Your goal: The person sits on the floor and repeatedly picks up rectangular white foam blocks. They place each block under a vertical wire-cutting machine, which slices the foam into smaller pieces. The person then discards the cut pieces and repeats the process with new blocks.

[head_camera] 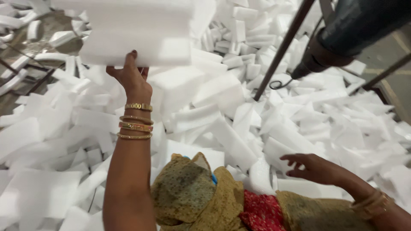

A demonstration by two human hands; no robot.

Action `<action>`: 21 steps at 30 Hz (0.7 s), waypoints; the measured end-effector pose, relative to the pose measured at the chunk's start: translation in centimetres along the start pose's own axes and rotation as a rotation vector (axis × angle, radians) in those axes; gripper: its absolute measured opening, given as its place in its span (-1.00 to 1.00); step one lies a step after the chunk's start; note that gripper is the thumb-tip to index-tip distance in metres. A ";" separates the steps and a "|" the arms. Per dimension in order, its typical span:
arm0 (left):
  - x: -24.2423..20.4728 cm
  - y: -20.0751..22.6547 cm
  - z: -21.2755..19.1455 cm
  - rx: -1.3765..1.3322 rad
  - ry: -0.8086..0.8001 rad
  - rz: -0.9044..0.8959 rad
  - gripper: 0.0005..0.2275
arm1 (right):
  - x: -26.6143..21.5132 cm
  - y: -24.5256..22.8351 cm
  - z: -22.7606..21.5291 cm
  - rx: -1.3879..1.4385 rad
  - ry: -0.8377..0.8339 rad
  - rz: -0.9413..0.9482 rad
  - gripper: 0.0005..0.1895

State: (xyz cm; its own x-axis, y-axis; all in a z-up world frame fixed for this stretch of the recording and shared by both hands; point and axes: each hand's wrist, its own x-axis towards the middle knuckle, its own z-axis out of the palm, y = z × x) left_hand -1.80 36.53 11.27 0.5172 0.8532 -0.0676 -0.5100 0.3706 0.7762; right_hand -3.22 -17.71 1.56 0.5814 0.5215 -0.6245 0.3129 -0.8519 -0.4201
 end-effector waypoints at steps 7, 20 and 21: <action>4.3 3.5 -7.0 -0.318 0.328 0.190 -0.16 | 0.7 2.3 0.2 -0.028 -0.026 0.118 -0.39; 7.5 4.6 -22.9 -0.042 0.758 0.323 -0.38 | 2.5 5.8 0.9 -0.155 -0.159 0.282 -0.41; 7.7 4.1 -23.1 -0.019 0.776 0.308 -0.38 | 2.5 5.5 0.8 -0.164 -0.173 0.282 -0.41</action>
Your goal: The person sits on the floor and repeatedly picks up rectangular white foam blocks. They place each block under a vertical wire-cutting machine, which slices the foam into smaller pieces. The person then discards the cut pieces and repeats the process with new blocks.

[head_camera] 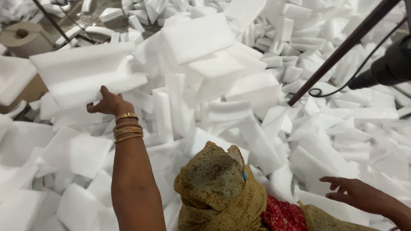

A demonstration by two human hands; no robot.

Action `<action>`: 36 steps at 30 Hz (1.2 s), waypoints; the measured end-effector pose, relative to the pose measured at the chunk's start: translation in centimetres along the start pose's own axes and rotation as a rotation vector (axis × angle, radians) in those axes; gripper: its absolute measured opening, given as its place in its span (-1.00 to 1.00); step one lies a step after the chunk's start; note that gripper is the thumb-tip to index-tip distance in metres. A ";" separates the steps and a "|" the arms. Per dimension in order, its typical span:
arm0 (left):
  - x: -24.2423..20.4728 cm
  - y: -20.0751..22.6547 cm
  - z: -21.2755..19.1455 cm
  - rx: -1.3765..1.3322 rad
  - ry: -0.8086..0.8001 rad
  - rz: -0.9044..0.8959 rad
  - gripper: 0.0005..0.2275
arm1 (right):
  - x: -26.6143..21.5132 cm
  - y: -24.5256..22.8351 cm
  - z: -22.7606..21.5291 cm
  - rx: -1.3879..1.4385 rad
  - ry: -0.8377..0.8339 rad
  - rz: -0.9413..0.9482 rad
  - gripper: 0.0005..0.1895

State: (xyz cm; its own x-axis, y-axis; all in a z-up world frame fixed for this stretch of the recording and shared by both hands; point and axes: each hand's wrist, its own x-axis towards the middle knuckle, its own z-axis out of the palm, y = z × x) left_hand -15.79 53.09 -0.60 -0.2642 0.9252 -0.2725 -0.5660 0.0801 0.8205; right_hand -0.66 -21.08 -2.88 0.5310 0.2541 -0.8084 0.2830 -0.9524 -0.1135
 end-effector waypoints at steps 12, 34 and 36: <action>-3.6 -2.2 -0.2 0.541 -0.777 -0.104 -0.63 | -1.5 0.9 1.5 0.036 -0.010 -0.083 -0.33; -5.5 -14.3 -15.4 1.349 -0.884 0.365 -0.14 | 7.5 -0.9 1.5 -0.455 0.048 -0.164 -0.30; -5.0 -15.3 -14.8 1.333 -0.855 0.451 -0.22 | 9.0 -2.5 0.4 -0.528 0.188 -0.272 -0.31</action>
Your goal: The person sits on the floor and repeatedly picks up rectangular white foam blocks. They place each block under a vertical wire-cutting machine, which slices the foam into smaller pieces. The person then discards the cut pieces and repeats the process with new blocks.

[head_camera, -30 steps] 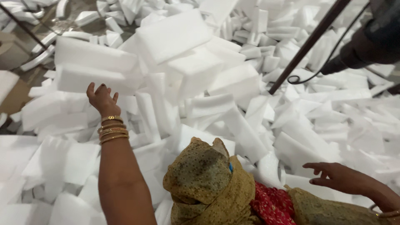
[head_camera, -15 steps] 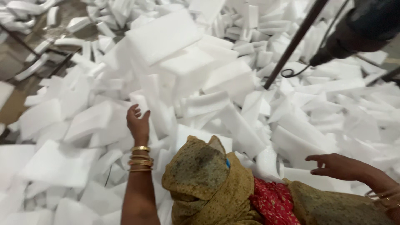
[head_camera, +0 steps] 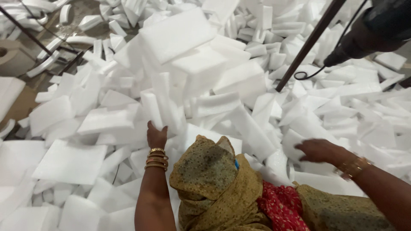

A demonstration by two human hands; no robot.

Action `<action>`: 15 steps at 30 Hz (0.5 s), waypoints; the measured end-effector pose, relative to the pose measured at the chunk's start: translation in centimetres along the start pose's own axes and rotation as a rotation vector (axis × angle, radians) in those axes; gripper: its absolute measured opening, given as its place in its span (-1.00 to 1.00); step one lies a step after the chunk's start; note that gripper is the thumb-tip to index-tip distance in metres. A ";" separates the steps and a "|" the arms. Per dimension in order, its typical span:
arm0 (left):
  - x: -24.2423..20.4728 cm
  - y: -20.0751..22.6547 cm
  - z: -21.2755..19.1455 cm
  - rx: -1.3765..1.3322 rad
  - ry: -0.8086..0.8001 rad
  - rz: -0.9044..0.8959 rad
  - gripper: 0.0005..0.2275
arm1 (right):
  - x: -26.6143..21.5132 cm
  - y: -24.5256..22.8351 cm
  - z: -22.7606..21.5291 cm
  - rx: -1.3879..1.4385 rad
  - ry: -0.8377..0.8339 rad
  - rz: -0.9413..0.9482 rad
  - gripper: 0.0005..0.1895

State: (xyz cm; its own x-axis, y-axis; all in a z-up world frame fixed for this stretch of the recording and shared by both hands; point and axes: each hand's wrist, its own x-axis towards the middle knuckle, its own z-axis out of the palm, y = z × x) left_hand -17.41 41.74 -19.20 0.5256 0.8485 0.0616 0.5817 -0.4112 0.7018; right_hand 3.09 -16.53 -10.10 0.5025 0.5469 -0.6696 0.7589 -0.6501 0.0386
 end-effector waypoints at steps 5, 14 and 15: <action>-2.5 1.0 -1.0 -0.016 0.000 -0.014 -0.34 | 6.2 -2.1 -2.5 0.161 0.226 0.040 -0.34; -9.9 10.3 -9.6 -0.224 0.066 0.305 -0.40 | 14.2 -8.6 2.7 0.882 0.547 0.297 -0.10; -9.6 10.9 -9.8 -0.152 0.134 0.403 -0.41 | 14.5 -9.1 3.0 0.909 0.555 0.354 -0.16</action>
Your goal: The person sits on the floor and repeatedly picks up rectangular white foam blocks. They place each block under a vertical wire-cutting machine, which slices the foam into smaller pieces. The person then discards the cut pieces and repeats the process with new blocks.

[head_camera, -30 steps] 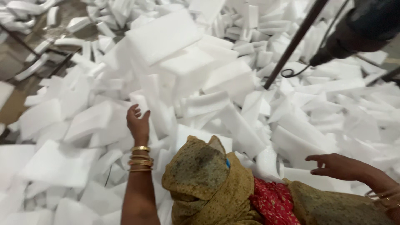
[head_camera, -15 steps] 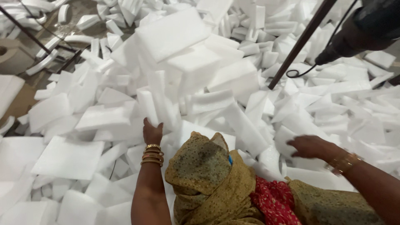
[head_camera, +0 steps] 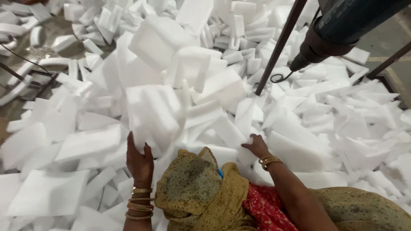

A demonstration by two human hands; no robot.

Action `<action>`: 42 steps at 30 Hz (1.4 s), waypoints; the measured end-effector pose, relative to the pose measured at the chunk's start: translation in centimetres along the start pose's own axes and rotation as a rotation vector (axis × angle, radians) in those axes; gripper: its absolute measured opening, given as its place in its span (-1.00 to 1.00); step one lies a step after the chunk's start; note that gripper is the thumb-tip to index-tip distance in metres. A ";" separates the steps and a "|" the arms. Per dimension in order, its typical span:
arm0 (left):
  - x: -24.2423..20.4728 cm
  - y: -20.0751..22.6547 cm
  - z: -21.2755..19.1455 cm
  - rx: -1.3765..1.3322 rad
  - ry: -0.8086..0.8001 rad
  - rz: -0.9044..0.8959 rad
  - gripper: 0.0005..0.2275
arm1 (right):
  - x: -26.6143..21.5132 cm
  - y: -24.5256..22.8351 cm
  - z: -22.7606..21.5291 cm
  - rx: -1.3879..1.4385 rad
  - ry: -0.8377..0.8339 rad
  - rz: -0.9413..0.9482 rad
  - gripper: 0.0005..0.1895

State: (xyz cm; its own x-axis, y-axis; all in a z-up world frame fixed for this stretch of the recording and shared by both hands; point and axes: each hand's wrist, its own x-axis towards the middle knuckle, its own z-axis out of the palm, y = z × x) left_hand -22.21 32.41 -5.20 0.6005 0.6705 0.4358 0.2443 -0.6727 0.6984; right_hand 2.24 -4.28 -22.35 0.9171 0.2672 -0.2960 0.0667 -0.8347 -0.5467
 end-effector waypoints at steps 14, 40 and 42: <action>7.1 3.3 -1.2 0.044 0.034 -0.167 -0.42 | 0.9 0.8 -7.4 -0.071 -0.112 -0.276 -0.62; -0.2 11.1 2.1 -1.135 -0.427 -0.664 -0.32 | -19.7 -1.5 -26.1 0.589 -0.168 0.116 -0.33; -0.2 13.0 2.4 -1.172 -0.465 -0.670 -0.32 | -19.9 -0.4 -26.0 0.560 -0.152 0.131 -0.31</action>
State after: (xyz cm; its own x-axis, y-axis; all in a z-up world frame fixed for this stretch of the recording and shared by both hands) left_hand -17.32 22.80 2.40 0.8721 0.4366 -0.2211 -0.0451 0.5216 0.8520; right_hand -5.79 -21.76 4.08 0.8342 0.2798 -0.4752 -0.2987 -0.4950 -0.8159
